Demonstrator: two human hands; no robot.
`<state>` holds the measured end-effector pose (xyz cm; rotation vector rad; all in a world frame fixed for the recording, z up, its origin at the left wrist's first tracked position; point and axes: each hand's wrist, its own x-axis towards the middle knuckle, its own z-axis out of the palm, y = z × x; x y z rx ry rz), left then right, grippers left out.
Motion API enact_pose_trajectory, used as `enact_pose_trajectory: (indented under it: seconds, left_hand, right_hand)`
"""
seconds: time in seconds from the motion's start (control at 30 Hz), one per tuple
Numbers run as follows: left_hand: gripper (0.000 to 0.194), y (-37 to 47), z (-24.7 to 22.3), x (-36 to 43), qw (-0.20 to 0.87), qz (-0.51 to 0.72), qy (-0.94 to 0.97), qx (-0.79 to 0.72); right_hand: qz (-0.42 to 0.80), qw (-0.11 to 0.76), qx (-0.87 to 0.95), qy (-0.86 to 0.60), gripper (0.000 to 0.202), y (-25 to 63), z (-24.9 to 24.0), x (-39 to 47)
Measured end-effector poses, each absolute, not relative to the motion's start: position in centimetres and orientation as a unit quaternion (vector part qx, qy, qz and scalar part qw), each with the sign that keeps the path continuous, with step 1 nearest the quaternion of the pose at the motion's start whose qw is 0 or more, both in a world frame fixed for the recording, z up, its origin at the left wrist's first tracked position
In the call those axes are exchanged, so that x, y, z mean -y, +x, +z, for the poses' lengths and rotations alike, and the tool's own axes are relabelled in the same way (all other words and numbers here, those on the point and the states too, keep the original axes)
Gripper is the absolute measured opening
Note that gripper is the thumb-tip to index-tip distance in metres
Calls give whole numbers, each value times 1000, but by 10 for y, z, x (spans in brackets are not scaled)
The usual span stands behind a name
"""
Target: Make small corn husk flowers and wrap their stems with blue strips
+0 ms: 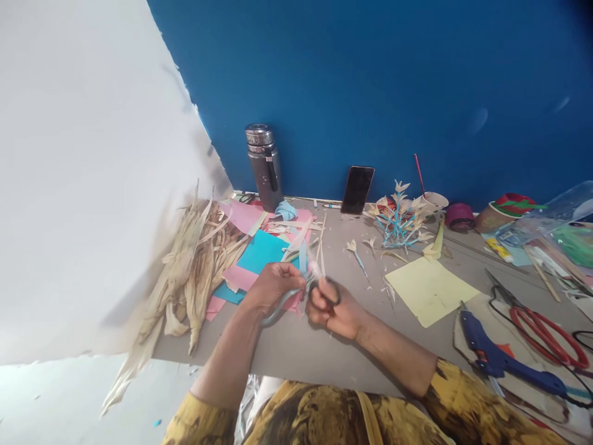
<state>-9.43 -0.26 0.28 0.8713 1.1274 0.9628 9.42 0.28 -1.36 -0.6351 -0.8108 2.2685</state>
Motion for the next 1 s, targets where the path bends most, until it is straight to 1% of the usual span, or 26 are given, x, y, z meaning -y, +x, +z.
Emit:
enact_pose_trajectory:
  seconds: [0.03, 0.1, 0.13, 0.2, 0.23, 0.33, 0.37, 0.47, 0.53, 0.63, 0.73, 0.8, 0.9, 1.0]
  left_hand:
    - [27, -94, 2, 5, 657, 413, 384, -501]
    - [28, -96, 0, 7, 649, 426, 369, -511]
    - [29, -98, 0, 7, 637, 449, 356, -516]
    - [32, -103, 2, 5, 619, 483, 340, -517]
    - [37, -106, 5, 5, 622, 485, 342, -511]
    - [59, -113, 14, 5, 640, 480, 365, -475]
    - [63, -115, 17, 7, 641, 483, 370, -467]
    - [63, -120, 25, 17, 637, 491, 361, -472]
    - [58, -122, 31, 27, 627, 507, 340, -484]
    - [47, -125, 40, 41, 602, 545, 307, -496]
    - [36, -123, 50, 52, 591, 567, 294, -493]
    - [32, -118, 57, 56, 588, 575, 296, -487]
    - [31, -98, 62, 55, 594, 574, 304, -474]
    - [32, -71, 64, 51, 630, 545, 312, -457]
  right_hand:
    - [842, 355, 326, -244, 63, 100, -9, -10]
    - [791, 427, 355, -255, 58, 111, 0, -21]
    - [778, 423, 381, -266, 58, 116, 4, -24]
    - [739, 377, 462, -313, 63, 122, 7, -25]
    - [707, 347, 511, -345, 63, 123, 7, -23]
    - [550, 270, 644, -458, 55, 121, 9, -16]
    - [485, 245, 682, -490, 52, 121, 11, -14]
    - [312, 178, 769, -529, 40, 120, 18, -9]
    - [257, 150, 795, -528, 35, 121, 22, -5]
    - [213, 104, 805, -544, 37, 126, 23, 6]
    - [191, 15, 812, -552, 37, 136, 20, 21]
    - [199, -21, 812, -548, 37, 143, 18, 29]
    - [237, -20, 810, -536, 31, 152, 17, 35]
    - [281, 2, 819, -500, 23, 156, 22, 35]
